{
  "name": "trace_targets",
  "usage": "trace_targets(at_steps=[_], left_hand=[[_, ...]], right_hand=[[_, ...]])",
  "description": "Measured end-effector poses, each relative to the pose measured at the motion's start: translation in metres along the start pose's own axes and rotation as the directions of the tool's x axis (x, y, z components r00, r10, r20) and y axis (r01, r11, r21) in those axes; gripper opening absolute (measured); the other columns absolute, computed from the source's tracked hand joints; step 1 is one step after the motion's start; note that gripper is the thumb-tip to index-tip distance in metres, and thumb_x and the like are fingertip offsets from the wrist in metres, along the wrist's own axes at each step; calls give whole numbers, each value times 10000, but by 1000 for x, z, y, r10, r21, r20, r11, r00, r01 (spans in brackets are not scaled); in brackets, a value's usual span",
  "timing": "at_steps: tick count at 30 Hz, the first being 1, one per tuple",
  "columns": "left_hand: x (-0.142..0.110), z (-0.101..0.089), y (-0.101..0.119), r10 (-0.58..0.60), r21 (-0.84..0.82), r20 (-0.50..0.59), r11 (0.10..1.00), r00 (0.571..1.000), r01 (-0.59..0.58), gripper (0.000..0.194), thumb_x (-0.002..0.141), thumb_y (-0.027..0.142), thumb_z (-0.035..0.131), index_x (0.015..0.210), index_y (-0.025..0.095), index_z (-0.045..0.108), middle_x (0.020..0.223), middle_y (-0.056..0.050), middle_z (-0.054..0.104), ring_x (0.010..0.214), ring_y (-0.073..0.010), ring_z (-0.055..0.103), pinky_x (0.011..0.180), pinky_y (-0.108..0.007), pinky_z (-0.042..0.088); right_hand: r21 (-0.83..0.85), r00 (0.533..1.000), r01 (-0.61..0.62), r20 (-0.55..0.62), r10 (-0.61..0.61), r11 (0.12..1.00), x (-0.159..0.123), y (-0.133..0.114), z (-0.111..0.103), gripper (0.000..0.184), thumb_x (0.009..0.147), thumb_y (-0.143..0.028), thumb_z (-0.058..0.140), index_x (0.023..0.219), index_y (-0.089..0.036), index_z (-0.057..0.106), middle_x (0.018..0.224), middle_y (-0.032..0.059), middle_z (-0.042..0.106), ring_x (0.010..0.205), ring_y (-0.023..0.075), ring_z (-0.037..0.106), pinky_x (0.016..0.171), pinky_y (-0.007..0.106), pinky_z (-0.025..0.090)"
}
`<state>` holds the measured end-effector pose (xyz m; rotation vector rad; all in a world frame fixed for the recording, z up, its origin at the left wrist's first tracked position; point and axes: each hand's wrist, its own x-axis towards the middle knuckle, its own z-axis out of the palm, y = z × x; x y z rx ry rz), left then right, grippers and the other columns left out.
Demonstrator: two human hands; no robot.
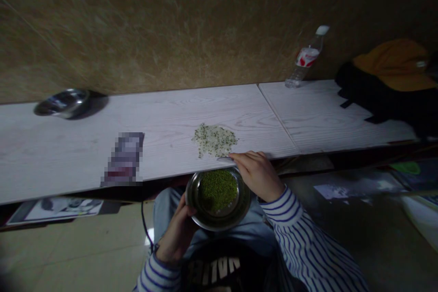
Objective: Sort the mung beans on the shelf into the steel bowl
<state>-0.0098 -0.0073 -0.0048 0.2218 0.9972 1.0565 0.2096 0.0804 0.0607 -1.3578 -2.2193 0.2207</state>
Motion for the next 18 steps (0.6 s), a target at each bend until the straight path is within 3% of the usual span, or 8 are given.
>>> trace_targets(at_steps=[10,18], left_hand=[[1,2,4,-14,2,-38,1000,999,14,646,680,125,532,1293,318,462,1166,-17,571,913,-184,524,679,-274,443],[4,3,3,-26,5,-56,1000,998,26,642,672,144,564,1285,309,471,1142,-28,594,898,-195,542,661,-279,441]], right_hand=[[-4,999,-15,-41,15,1000,37,16,12,254,893,-168,466,1053,-212,658,958,46,724,870,189,653,778,349,475],[-60,983,-57,-175,45,997,39,21,2,264,886,-176,454,1052,-186,659,987,78,720,896,211,654,797,375,484]])
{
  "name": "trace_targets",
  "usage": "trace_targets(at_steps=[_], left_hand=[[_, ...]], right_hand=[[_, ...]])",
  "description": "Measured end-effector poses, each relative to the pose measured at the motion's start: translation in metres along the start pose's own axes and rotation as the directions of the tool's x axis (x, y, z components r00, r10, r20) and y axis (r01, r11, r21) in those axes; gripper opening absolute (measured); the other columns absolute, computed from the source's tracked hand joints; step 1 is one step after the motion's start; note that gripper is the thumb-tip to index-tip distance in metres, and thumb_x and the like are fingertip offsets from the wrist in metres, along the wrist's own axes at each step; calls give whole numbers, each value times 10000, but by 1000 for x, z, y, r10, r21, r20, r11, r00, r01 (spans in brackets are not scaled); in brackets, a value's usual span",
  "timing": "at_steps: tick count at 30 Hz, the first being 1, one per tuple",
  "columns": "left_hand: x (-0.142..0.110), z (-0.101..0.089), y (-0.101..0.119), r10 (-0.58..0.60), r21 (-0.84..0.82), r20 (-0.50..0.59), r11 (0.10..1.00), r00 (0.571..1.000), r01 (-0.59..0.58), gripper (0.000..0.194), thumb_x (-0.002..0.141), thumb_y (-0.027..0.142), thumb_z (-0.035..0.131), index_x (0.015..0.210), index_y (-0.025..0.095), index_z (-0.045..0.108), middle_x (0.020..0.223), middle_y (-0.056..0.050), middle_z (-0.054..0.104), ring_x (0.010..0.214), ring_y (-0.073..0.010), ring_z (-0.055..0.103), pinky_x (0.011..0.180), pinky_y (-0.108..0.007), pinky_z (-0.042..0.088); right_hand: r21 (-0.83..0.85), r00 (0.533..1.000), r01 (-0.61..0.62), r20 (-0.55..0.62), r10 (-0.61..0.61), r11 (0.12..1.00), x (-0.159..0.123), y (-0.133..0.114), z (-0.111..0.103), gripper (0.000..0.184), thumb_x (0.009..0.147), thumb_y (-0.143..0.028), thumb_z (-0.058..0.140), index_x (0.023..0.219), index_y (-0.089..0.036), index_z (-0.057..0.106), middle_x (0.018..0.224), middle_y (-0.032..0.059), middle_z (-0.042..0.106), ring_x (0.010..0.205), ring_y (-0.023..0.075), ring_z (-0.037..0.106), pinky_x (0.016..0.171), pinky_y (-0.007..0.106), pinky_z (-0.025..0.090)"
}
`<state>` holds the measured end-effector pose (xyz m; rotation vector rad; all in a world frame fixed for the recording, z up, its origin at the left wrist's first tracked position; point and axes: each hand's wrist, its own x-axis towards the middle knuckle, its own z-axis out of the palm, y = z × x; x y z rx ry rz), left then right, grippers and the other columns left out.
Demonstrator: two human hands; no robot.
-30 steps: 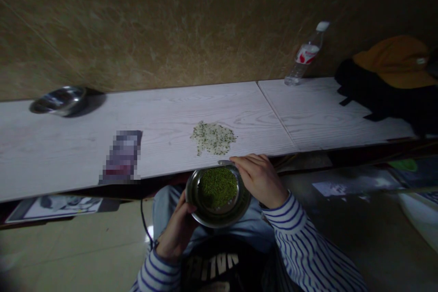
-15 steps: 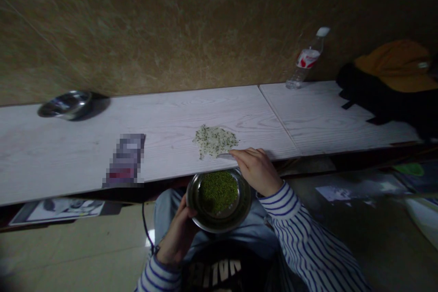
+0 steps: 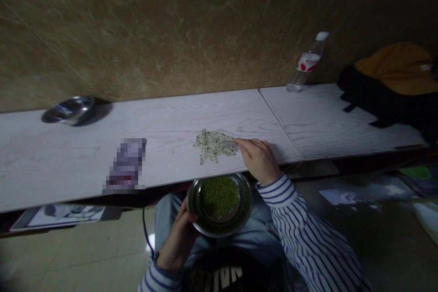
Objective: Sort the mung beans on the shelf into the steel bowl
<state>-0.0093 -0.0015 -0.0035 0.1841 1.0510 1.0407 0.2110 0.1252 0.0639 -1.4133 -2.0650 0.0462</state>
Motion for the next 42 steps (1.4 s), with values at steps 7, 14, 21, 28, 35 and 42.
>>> trace_targets(at_steps=[7,14,21,28,35,42], left_hand=[[1,-2,-3,6,-13,24,1000,1000,-6,619,681,132,543,1273,304,487,1124,-33,596,909,-195,537,678,-284,448],[-2,1,-2,7,-8,31,1000,999,-7,607,695,122,533,1273,300,482,1113,-21,584,888,-175,518,684,-274,443],[-1,-1,-4,14,6,51,1000,999,-14,606,711,140,519,1286,327,473,1141,-17,581,924,-190,514,715,-298,446],[1,-2,-5,8,21,44,1000,999,-9,612,683,152,541,1269,326,503,1149,-21,595,905,-202,536,684,-302,444],[1,-1,-8,5,-6,44,1000,999,-5,592,683,145,561,1251,306,520,1155,-32,594,952,-207,534,733,-309,450],[0,-2,-9,13,5,80,1000,997,-14,567,689,133,544,1231,299,528,1052,-28,602,877,-190,528,699,-304,453]], right_hand=[[-26,999,-26,30,27,999,-10,3,5,273,892,-169,440,1052,-177,661,978,88,724,876,211,656,795,376,484],[26,998,-10,65,8,1000,-20,-5,2,263,891,-171,463,1073,-204,650,1005,58,719,915,195,650,808,360,465],[-27,999,-31,34,32,999,-29,-3,-11,260,895,-183,446,1054,-197,651,982,75,722,888,209,659,802,378,480],[-96,998,-60,-2,60,994,-45,6,-18,265,892,-200,442,1054,-191,652,967,83,724,870,225,667,799,397,499],[-86,998,-49,43,53,995,-53,3,-21,252,896,-182,449,1055,-188,644,969,76,721,877,212,662,808,393,491],[-109,999,-45,25,48,993,-54,7,-22,262,895,-203,440,1048,-198,654,971,78,726,870,219,674,798,393,503]])
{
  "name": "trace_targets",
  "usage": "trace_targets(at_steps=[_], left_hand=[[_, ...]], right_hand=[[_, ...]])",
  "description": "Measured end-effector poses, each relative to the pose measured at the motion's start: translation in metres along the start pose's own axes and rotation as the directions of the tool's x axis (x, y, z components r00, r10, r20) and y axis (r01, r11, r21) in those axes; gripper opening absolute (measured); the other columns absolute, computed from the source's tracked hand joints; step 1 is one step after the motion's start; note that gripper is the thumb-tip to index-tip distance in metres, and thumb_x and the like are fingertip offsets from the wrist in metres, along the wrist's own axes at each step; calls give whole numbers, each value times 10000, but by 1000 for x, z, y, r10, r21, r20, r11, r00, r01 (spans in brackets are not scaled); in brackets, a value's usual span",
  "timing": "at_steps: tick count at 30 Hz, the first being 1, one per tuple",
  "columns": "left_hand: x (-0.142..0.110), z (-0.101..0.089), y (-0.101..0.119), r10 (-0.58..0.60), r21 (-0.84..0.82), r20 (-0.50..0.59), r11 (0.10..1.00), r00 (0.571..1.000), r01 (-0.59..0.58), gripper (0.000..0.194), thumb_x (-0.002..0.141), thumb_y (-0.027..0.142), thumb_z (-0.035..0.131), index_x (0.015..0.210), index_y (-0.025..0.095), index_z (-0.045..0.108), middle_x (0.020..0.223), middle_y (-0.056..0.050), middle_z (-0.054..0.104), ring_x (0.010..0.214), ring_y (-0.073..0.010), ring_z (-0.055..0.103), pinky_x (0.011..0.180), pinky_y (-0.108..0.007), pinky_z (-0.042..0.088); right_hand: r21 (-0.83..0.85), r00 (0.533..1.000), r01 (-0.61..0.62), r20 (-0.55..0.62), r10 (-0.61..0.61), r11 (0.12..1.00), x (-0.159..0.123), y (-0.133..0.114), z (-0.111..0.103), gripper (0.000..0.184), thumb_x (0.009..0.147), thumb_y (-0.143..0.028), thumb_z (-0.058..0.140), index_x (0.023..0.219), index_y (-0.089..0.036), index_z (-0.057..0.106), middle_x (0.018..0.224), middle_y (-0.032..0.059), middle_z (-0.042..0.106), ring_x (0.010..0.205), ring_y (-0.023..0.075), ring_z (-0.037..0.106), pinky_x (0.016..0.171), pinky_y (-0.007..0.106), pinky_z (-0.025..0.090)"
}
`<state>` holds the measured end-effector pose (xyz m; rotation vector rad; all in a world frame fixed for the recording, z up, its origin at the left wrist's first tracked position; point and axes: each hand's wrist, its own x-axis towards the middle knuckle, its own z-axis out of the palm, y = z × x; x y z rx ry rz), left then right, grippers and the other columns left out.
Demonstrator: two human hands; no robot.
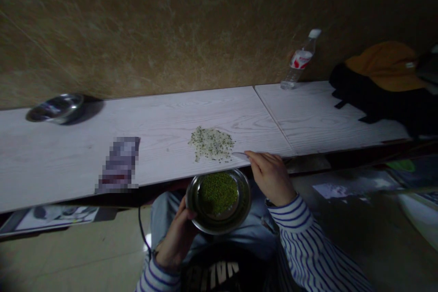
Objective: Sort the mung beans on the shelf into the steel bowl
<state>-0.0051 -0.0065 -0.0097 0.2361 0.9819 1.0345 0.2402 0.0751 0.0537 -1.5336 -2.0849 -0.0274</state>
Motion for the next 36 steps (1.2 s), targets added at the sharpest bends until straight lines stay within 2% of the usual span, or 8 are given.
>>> trace_targets(at_steps=[10,21,28,36], left_hand=[[-2,4,4,-12,14,-26,1000,1000,13,596,689,126,551,1255,306,504,1062,-24,577,837,-177,497,655,-295,455],[-2,3,3,6,-2,-8,1000,1000,-6,556,697,113,531,1226,287,522,1017,-27,579,842,-175,500,662,-293,454],[-3,3,3,12,3,11,1000,1000,-12,569,714,121,519,1257,292,491,1140,-36,551,929,-201,496,680,-309,466],[-4,1,3,-2,4,-21,1000,1000,2,576,701,123,528,1252,288,495,1073,-31,563,890,-192,495,671,-300,463]], right_hand=[[30,1000,18,25,-18,999,-6,-9,-7,227,889,-165,470,1035,-184,643,957,70,725,865,202,666,806,374,480],[72,998,16,65,-21,997,0,-21,1,240,887,-156,473,1054,-185,642,956,57,722,861,195,651,791,367,460],[101,996,39,77,-47,994,1,-26,3,240,892,-169,477,1065,-182,643,963,55,720,870,189,648,804,359,455],[86,996,52,69,-58,995,4,-25,6,239,893,-176,473,1063,-174,642,961,64,719,865,198,648,802,365,461]])
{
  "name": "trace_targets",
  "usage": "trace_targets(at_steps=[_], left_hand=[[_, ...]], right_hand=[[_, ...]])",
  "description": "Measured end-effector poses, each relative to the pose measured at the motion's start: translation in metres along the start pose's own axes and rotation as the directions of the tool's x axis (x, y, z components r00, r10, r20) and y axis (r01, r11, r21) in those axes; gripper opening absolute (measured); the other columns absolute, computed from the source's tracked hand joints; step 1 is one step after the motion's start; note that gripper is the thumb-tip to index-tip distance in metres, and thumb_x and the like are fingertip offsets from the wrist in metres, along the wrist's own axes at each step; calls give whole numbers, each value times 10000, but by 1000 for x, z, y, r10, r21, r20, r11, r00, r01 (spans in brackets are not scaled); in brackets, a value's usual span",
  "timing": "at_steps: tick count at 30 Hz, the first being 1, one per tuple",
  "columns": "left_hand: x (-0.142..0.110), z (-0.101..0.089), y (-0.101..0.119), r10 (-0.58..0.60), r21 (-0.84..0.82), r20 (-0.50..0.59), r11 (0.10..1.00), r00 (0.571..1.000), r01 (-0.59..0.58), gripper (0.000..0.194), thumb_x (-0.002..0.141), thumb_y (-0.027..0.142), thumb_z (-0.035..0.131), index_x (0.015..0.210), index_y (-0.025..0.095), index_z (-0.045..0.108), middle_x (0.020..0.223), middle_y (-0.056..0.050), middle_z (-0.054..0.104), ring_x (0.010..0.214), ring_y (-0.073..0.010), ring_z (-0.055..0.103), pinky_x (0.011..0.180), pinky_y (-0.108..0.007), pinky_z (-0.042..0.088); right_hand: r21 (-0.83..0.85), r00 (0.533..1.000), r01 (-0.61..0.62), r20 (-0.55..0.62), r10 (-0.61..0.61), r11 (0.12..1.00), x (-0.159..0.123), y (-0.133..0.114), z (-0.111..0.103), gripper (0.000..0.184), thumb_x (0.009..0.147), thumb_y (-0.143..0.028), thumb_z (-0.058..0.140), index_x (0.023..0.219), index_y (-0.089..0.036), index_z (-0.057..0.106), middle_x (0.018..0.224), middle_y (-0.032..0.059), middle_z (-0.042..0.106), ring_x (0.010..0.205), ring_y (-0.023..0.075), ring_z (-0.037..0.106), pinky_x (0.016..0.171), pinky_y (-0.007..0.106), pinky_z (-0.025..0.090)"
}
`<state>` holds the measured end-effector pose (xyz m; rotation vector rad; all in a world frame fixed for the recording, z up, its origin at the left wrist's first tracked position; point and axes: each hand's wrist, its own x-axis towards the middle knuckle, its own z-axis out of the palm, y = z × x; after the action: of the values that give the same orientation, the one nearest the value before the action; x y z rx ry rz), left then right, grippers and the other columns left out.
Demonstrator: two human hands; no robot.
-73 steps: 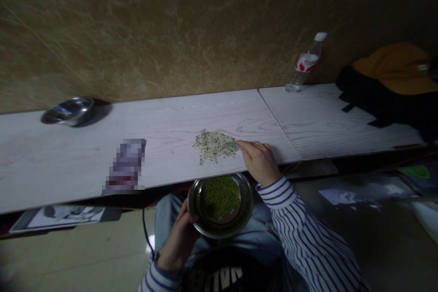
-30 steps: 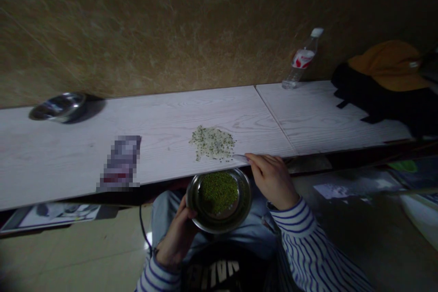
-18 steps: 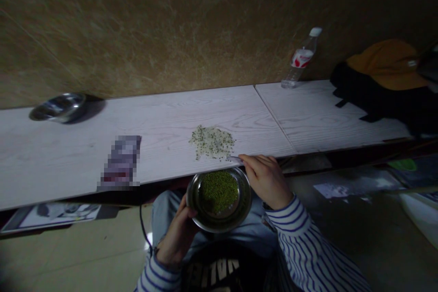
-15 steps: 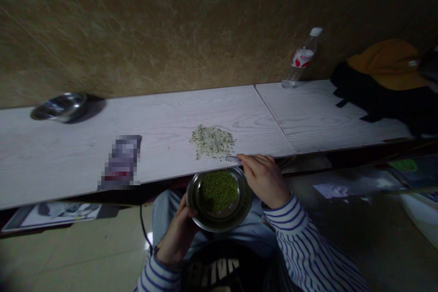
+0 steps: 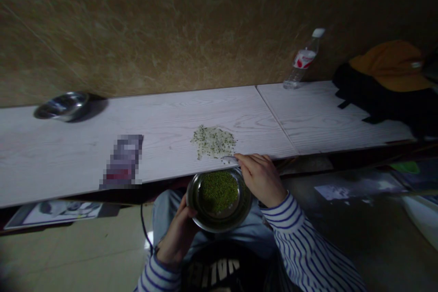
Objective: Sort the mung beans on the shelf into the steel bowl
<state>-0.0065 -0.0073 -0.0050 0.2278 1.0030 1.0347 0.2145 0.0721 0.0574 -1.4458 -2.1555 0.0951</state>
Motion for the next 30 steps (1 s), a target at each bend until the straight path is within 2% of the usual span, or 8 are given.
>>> trace_targets(at_steps=[5,14,20,26,30], left_hand=[[1,-1,-1,12,-7,5,1000,1000,-12,601,702,118,518,1274,302,480,1163,-30,548,927,-193,500,666,-283,457],[0,-2,2,4,-19,-8,1000,1000,-4,634,702,110,511,1299,315,457,1177,-21,544,951,-181,494,741,-299,460],[-1,1,3,8,-30,-13,1000,1000,-9,618,696,115,525,1278,314,477,1185,-18,546,941,-179,508,725,-291,465],[-2,3,5,19,-14,-22,1000,1000,-19,595,691,106,511,1256,293,492,1115,-21,575,850,-162,516,655,-267,453],[-2,3,5,25,-6,-18,1000,1000,-26,559,700,105,510,1227,291,507,1027,-5,576,792,-141,502,632,-252,441]], right_hand=[[9,1000,-2,10,2,1000,5,-3,3,244,894,-165,471,1072,-176,637,964,65,719,863,199,647,798,367,463],[37,1000,-15,-1,15,999,5,0,1,233,885,-152,488,1057,-171,645,960,62,719,869,191,647,808,357,461],[36,1000,-16,15,15,999,9,-1,3,242,888,-156,482,1067,-177,643,952,60,719,859,194,646,795,360,459],[83,999,19,47,-23,996,8,-1,0,229,881,-145,500,1049,-196,647,945,37,719,859,177,642,793,345,444],[80,999,5,40,-8,997,7,0,-1,234,885,-148,494,1058,-203,642,956,41,718,867,180,641,798,347,441]])
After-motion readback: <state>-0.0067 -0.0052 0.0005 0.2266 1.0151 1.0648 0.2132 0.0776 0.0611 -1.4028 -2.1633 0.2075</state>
